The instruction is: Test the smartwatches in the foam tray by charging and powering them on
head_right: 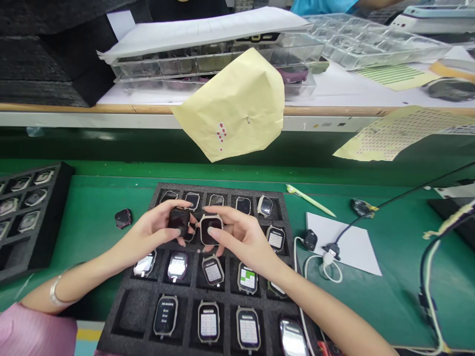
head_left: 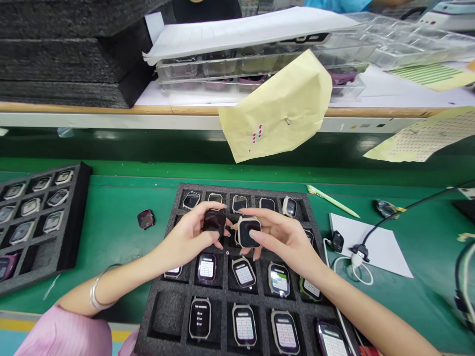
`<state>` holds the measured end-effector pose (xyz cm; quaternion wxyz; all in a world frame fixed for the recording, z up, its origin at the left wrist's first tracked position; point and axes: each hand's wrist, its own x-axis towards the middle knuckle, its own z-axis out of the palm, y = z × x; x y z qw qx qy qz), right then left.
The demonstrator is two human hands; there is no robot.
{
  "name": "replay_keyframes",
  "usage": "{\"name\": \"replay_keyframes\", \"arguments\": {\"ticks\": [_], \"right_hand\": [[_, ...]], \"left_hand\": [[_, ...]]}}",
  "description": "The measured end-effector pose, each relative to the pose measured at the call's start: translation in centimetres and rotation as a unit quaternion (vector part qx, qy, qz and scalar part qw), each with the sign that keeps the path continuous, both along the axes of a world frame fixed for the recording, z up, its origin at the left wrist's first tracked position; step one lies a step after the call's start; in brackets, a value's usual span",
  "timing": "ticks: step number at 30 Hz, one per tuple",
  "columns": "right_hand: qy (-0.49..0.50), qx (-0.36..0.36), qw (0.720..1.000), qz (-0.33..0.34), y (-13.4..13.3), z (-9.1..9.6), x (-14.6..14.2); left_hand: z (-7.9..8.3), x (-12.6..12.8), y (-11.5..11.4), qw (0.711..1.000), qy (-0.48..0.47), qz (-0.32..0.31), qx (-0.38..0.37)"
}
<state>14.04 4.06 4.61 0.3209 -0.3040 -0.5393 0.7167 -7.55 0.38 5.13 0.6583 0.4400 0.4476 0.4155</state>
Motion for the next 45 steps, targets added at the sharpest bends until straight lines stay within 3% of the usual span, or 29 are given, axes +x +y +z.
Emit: {"name": "replay_keyframes", "arguments": {"ticks": [9, 18, 30, 36, 45], "right_hand": [[0.08, -0.045, 0.994, 0.056, 0.2, -0.1, -0.2], [0.091, -0.041, 0.991, 0.084, -0.2, -0.5, -0.1], [0.089, -0.036, 0.993, 0.062, -0.1, -0.6, -0.4], [0.05, -0.025, 0.994, 0.097, -0.2, -0.7, 0.0], [0.075, -0.035, 0.994, 0.072, -0.1, -0.6, 0.0]], "left_hand": [[-0.3, -0.2, -0.3, 0.988, 0.142, -0.007, 0.066], [0.2, -0.2, -1.1, 0.983, 0.16, -0.039, 0.079], [-0.2, 0.4, -1.2, 0.983, 0.148, -0.032, 0.101], [-0.3, 0.4, -0.9, 0.981, 0.153, -0.046, 0.115], [-0.1, 0.4, -1.3, 0.975, 0.168, -0.045, 0.14]]}}
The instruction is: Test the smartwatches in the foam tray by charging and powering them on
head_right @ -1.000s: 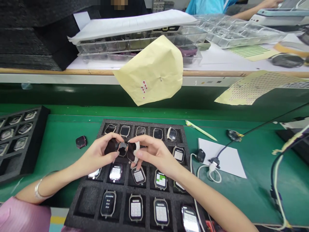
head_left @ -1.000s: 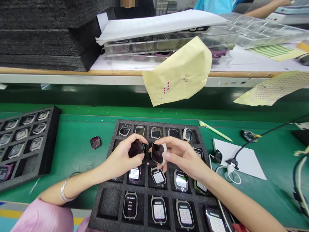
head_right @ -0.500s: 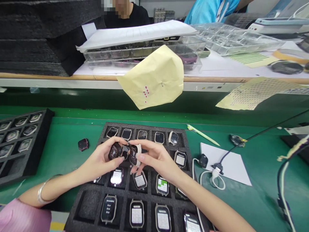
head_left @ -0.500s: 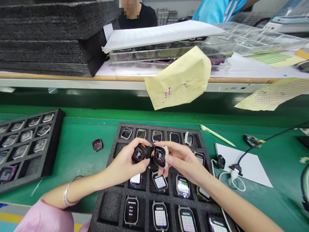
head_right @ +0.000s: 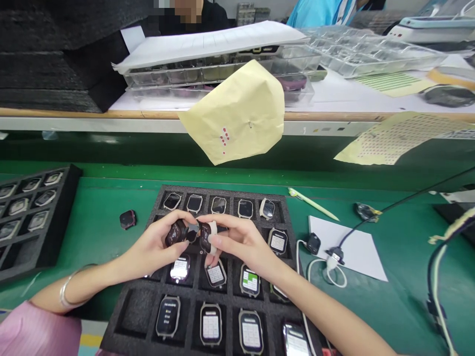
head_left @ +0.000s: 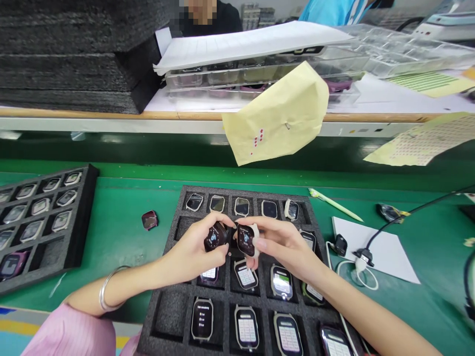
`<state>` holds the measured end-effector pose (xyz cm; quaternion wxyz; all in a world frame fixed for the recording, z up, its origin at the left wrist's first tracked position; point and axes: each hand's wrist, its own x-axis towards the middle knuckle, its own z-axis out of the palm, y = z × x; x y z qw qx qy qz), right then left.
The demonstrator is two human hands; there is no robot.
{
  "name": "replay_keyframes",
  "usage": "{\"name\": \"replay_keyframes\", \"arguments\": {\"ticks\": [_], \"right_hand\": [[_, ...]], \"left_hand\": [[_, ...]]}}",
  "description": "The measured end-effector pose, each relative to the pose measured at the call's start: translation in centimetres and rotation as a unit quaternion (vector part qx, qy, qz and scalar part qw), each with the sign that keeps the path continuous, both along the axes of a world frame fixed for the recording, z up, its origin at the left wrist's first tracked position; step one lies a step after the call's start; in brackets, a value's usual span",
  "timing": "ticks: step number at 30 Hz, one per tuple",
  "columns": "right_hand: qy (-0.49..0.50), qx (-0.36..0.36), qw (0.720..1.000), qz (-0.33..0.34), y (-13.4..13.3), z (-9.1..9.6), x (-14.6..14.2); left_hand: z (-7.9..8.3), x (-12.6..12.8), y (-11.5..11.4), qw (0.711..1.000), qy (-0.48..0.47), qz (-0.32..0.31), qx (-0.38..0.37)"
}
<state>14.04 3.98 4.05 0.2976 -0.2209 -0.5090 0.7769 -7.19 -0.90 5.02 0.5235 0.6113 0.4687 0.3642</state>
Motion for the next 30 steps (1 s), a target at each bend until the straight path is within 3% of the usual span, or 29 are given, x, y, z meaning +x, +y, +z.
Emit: {"name": "replay_keyframes", "arguments": {"ticks": [10, 30], "right_hand": [[-0.014, 0.01, 0.999, -0.033, -0.2, 0.6, 0.2], [-0.044, 0.027, 0.998, -0.019, -0.4, 1.3, 0.2]], "left_hand": [[0.2, 0.0, 0.1, 1.0, 0.018, 0.012, -0.003], [0.3, 0.0, -0.3, 0.999, 0.025, 0.029, 0.034]]}}
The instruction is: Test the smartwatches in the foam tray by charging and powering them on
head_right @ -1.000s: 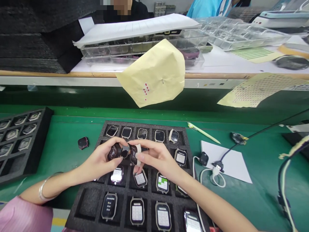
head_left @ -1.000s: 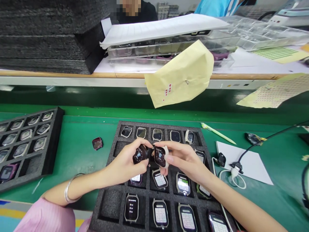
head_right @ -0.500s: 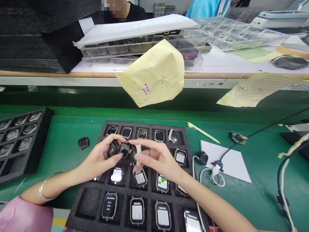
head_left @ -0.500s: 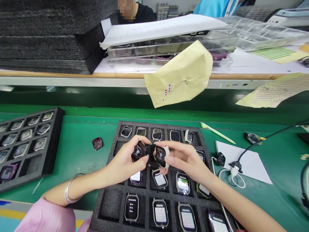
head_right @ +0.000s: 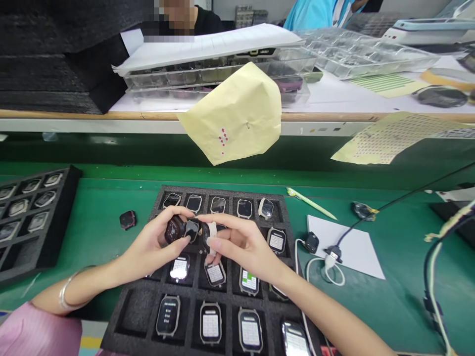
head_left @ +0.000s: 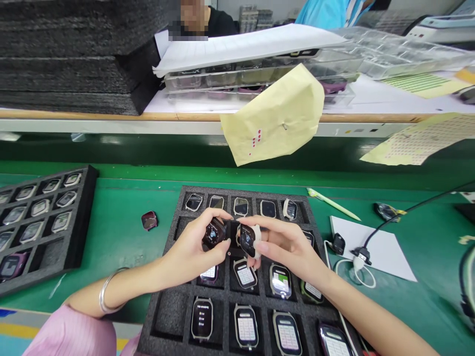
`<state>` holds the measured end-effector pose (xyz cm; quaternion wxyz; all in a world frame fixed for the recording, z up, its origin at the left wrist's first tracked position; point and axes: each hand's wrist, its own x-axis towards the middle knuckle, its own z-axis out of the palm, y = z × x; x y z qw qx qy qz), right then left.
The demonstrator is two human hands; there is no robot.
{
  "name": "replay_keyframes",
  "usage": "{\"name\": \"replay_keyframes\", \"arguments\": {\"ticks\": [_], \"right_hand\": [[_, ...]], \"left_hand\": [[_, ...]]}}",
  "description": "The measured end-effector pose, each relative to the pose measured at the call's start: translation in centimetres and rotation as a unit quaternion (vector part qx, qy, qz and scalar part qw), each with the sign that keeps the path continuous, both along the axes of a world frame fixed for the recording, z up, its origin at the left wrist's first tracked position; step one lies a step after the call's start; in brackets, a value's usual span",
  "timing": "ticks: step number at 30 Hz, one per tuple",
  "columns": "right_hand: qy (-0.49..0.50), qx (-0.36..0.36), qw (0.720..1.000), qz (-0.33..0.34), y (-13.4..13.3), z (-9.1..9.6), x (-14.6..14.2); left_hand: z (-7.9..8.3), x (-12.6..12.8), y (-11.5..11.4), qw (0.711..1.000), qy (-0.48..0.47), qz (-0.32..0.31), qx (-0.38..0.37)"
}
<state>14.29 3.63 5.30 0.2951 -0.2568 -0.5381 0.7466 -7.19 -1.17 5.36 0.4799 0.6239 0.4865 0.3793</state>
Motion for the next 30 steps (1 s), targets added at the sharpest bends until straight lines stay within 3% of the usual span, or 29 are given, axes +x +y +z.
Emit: {"name": "replay_keyframes", "arguments": {"ticks": [8, 18, 24, 30], "right_hand": [[-0.014, 0.014, 0.999, -0.03, 0.06, -0.29, -0.25], [-0.024, 0.025, 0.999, -0.015, 0.4, -0.55, -0.15], [-0.039, 0.004, 0.999, -0.027, 0.55, -0.95, -0.34], [-0.035, 0.02, 0.999, -0.032, 0.1, -0.35, -0.2]], "left_hand": [[-0.27, 0.01, 0.41, 0.999, 0.029, -0.002, 0.016], [-0.15, 0.11, 0.23, 0.998, 0.053, -0.002, 0.04], [0.03, 0.19, 0.21, 0.993, 0.092, -0.037, 0.059], [0.02, 0.09, 0.18, 0.993, 0.092, -0.018, 0.066]]}}
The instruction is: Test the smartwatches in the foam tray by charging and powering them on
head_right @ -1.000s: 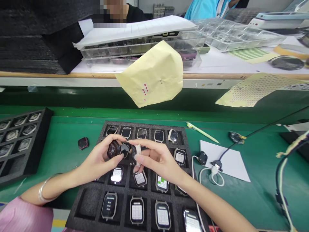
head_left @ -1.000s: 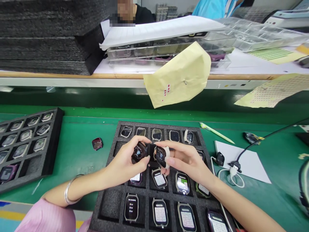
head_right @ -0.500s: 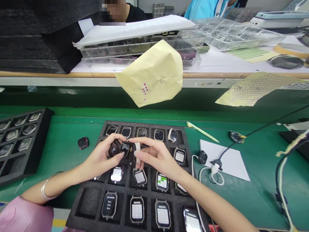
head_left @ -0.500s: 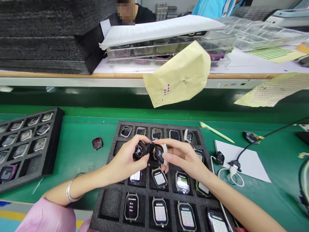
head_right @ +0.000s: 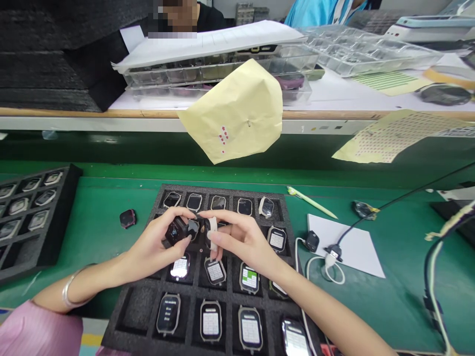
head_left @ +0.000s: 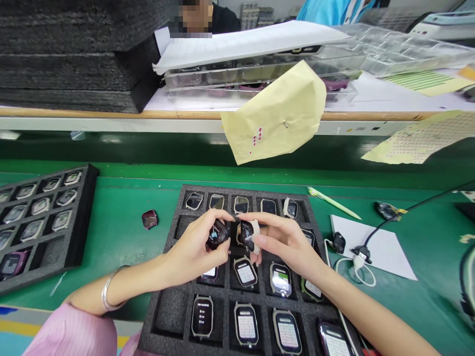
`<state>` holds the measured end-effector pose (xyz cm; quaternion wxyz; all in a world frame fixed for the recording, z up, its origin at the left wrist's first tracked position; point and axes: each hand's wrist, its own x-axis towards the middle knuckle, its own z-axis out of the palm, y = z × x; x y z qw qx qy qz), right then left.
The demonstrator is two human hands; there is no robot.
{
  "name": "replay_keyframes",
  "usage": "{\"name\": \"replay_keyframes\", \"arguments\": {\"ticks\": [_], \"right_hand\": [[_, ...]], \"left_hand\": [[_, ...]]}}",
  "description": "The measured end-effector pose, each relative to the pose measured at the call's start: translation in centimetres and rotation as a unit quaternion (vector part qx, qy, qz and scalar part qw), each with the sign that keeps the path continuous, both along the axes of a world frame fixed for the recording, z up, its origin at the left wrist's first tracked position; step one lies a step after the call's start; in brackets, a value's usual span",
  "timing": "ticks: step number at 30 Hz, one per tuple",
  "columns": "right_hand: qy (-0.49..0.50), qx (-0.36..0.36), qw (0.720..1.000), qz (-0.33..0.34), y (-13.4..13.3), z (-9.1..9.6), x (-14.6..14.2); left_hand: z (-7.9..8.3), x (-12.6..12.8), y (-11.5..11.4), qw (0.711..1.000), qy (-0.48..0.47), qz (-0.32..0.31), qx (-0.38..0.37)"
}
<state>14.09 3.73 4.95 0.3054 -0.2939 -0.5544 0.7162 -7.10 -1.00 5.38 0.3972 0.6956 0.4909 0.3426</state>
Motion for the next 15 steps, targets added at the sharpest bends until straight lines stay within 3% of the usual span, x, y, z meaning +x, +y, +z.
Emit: {"name": "replay_keyframes", "arguments": {"ticks": [15], "right_hand": [[0.002, 0.0, 1.0, 0.03, -0.27, 0.45, 0.21]], "left_hand": [[0.57, -0.43, -0.55, 1.0, -0.008, -0.003, 0.009]]}}
